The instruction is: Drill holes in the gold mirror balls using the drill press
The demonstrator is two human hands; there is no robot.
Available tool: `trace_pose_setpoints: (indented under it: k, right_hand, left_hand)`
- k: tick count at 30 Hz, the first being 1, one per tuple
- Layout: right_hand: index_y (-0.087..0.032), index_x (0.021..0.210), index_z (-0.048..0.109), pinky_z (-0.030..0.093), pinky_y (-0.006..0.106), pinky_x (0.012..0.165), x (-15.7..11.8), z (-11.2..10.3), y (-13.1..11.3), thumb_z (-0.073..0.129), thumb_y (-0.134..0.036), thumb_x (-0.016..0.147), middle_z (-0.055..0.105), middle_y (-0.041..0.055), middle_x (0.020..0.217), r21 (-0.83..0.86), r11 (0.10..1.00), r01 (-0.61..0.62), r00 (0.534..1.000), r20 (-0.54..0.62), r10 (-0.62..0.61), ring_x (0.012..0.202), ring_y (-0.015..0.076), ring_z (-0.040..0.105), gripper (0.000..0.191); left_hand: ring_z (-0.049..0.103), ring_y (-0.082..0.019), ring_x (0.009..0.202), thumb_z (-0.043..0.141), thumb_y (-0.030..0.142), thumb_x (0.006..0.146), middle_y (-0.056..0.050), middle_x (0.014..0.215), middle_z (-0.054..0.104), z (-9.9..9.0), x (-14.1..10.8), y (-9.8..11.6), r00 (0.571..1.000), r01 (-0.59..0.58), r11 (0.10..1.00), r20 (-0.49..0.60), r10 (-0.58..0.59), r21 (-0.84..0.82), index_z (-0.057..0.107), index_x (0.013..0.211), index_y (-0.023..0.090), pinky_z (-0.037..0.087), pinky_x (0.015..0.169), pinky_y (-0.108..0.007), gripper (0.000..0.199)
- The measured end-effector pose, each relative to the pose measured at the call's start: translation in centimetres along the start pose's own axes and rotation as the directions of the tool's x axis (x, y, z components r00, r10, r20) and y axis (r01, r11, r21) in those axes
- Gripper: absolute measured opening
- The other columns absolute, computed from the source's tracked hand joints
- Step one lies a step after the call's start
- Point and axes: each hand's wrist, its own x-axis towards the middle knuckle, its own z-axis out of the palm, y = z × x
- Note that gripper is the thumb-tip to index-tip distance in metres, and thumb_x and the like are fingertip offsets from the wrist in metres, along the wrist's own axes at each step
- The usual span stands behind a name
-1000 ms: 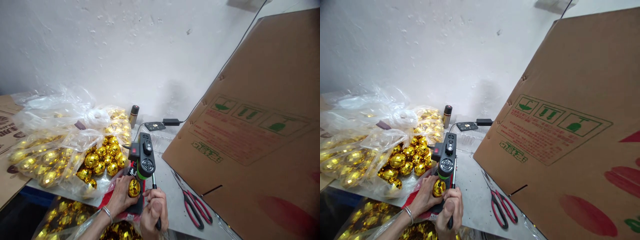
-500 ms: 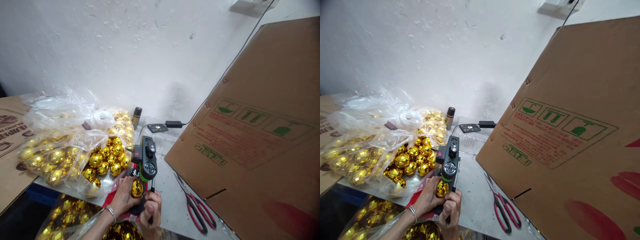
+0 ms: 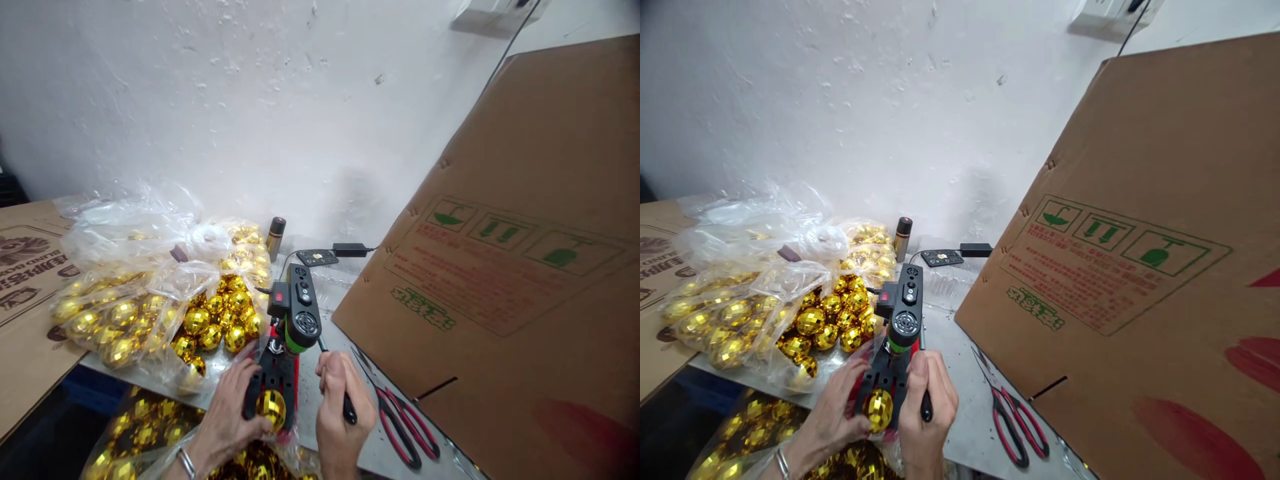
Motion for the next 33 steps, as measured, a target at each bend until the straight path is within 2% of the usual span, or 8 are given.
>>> trace_pose_setpoints:
  k: [4, 9, 14, 18, 21, 24, 28, 33]
  right_hand:
    - [-0.022, 0.079, 0.051, 0.040, 0.023, 0.057, -1.7, 0.1, 0.6, 0.045, -0.008, 0.104, 0.047, -0.0041, 0.069, 0.005, 1.000, 0.025, 1.000, -0.004, -0.025, 0.062, 0.0096, 0.049, 0.030]
    - [-0.022, 0.082, 0.051, 0.041, 0.022, 0.055, -2.2, -0.3, 0.6, 0.043, -0.005, 0.103, 0.050, -0.0034, 0.072, -0.030, 0.998, 0.052, 0.998, 0.038, -0.051, 0.061, 0.0091, 0.049, 0.029]
    - [-0.023, 0.076, 0.045, 0.042, 0.022, 0.058, -2.3, -0.3, 0.5, 0.042, -0.006, 0.104, 0.048, -0.0040, 0.071, -0.013, 0.999, 0.041, 0.999, 0.028, -0.040, 0.063, 0.0092, 0.051, 0.033]
    - [-0.023, 0.075, 0.043, 0.041, 0.022, 0.057, -2.1, -0.3, 0.4, 0.042, -0.007, 0.105, 0.048, -0.0043, 0.070, -0.011, 1.000, 0.024, 0.999, 0.021, -0.024, 0.062, 0.0088, 0.051, 0.034]
    - [-0.023, 0.075, 0.043, 0.041, 0.020, 0.057, -1.6, -0.3, 0.0, 0.042, -0.008, 0.105, 0.048, -0.0046, 0.070, -0.007, 1.000, 0.020, 0.999, 0.041, -0.020, 0.062, 0.0084, 0.051, 0.034]
    - [-0.023, 0.077, 0.045, 0.040, 0.020, 0.055, -0.7, -0.3, -0.4, 0.042, -0.009, 0.106, 0.046, -0.0052, 0.069, -0.011, 1.000, -0.008, 0.999, 0.042, 0.009, 0.060, 0.0079, 0.048, 0.033]
    - [-0.023, 0.075, 0.042, 0.037, 0.021, 0.053, 0.5, -0.1, -0.8, 0.044, -0.009, 0.105, 0.042, -0.0056, 0.067, -0.010, 1.000, -0.009, 0.999, 0.031, 0.009, 0.058, 0.0078, 0.044, 0.034]
    - [-0.023, 0.077, 0.041, 0.038, 0.020, 0.056, 0.7, -0.3, -0.7, 0.044, -0.007, 0.105, 0.043, -0.0062, 0.068, 0.001, 1.000, 0.019, 0.998, 0.057, -0.019, 0.060, 0.0069, 0.044, 0.032]
  left_hand:
    - [0.068, -0.035, 0.122, 0.039, 0.043, 0.108, -0.019, 0.130, 0.070, -2.5, 3.8, -1.3, 0.968, 0.212, 0.935, -0.193, -0.161, 0.283, 0.060, 0.135, 0.018, 0.058, 0.104, -0.053, 0.043]
    - [0.074, -0.029, 0.096, 0.047, 0.026, 0.102, -0.016, 0.117, 0.071, -1.9, 7.5, -1.5, 0.962, 0.250, 0.875, -0.001, -0.274, 0.414, 0.061, 0.136, 0.018, 0.061, 0.085, -0.041, 0.037]
    - [0.069, -0.033, 0.124, 0.066, 0.010, 0.083, -0.017, 0.145, 0.054, -1.4, 7.8, -1.9, 0.971, 0.203, 0.919, 0.052, -0.234, 0.339, 0.055, 0.141, 0.020, 0.058, 0.102, -0.046, 0.061]
    - [0.068, -0.034, 0.123, 0.068, 0.027, 0.088, -0.017, 0.140, 0.053, -2.4, 7.6, -1.6, 0.971, 0.235, 0.947, -0.001, -0.241, 0.221, 0.057, 0.136, 0.018, 0.057, 0.103, -0.049, 0.051]
    - [0.072, -0.029, 0.107, 0.066, 0.051, 0.090, -0.011, 0.125, 0.063, -3.1, 6.3, -0.3, 0.931, 0.356, 0.918, -0.018, -0.364, -0.173, 0.056, 0.137, 0.022, 0.060, 0.093, -0.045, 0.056]
    - [0.068, -0.019, 0.071, 0.062, 0.066, 0.089, -0.001, 0.090, 0.068, -3.4, 4.5, 1.5, 0.827, 0.544, 0.639, 0.222, -0.516, -0.544, 0.050, 0.142, 0.022, 0.056, 0.065, -0.032, 0.070]
    - [0.055, -0.012, 0.051, 0.069, 0.073, 0.079, 0.008, 0.064, 0.059, -2.7, 3.1, 3.2, 0.713, 0.661, 0.339, 0.419, -0.563, -0.669, 0.051, 0.142, 0.019, 0.039, 0.049, -0.021, 0.084]
    - [0.044, -0.014, 0.035, 0.070, 0.080, 0.072, 0.013, 0.041, 0.046, -1.1, 3.2, 3.8, 0.707, 0.696, 0.491, 0.380, -0.597, -0.524, 0.053, 0.143, 0.013, 0.028, 0.039, -0.022, 0.099]
